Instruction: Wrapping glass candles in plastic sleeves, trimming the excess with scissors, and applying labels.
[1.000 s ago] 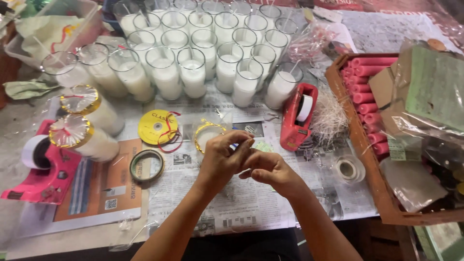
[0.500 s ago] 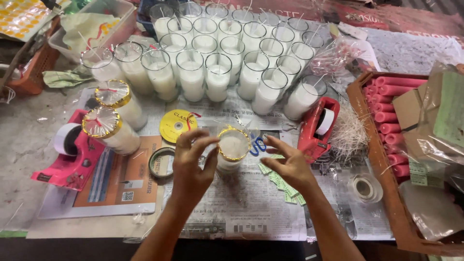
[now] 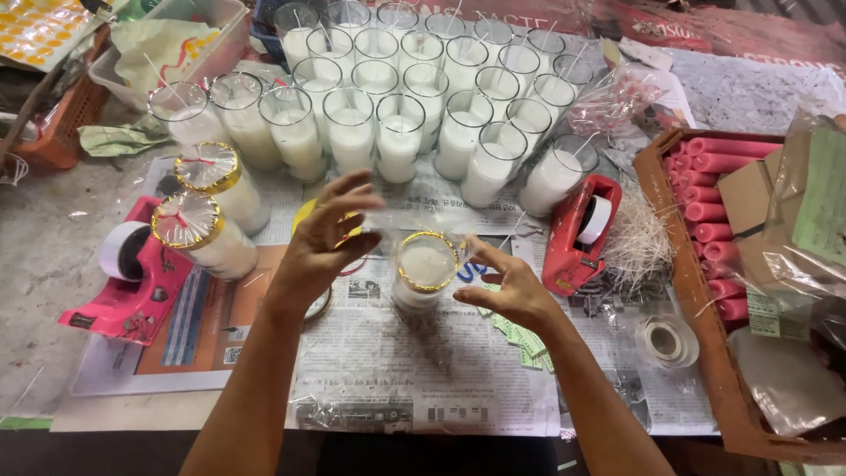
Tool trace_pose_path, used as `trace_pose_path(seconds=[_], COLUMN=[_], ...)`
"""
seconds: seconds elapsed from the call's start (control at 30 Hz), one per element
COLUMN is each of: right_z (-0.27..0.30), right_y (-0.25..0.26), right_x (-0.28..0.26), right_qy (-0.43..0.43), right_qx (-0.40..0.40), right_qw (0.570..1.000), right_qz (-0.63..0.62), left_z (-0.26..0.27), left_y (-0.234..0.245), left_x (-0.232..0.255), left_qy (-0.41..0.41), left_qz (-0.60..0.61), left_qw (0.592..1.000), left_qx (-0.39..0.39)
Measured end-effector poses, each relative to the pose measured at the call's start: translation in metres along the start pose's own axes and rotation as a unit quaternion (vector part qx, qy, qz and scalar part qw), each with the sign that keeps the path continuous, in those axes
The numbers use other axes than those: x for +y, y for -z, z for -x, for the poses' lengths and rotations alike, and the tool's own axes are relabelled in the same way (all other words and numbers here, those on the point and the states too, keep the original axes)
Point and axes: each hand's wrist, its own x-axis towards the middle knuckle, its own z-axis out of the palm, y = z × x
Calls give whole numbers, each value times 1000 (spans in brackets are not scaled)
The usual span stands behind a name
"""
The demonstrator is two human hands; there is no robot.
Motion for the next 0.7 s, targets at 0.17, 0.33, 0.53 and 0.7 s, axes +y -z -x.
trace_pose_path(seconds=[0.17,0.33,0.53,0.7], right_z=[-4,-24,-29,-33], right_y=[3,5,-6,-10], right_x=[-44,-60,-77,-67], right_qy=[15,16,-66,-68], right_qx=[-1,-25,-71,-73], right_qw=[992,985,992,994], right_qz=[127,170,86,48], left_z=[13,-17,-32,-38], left_y=[-15,-32,-45,-50], left_x=[-29,-26,-40,-58], left_qy=[56,46,50,5], left_qz=[-169,-280,-264,-231], left_qw=[983,954,956,966], left_qx=[-40,-101,-115,-114])
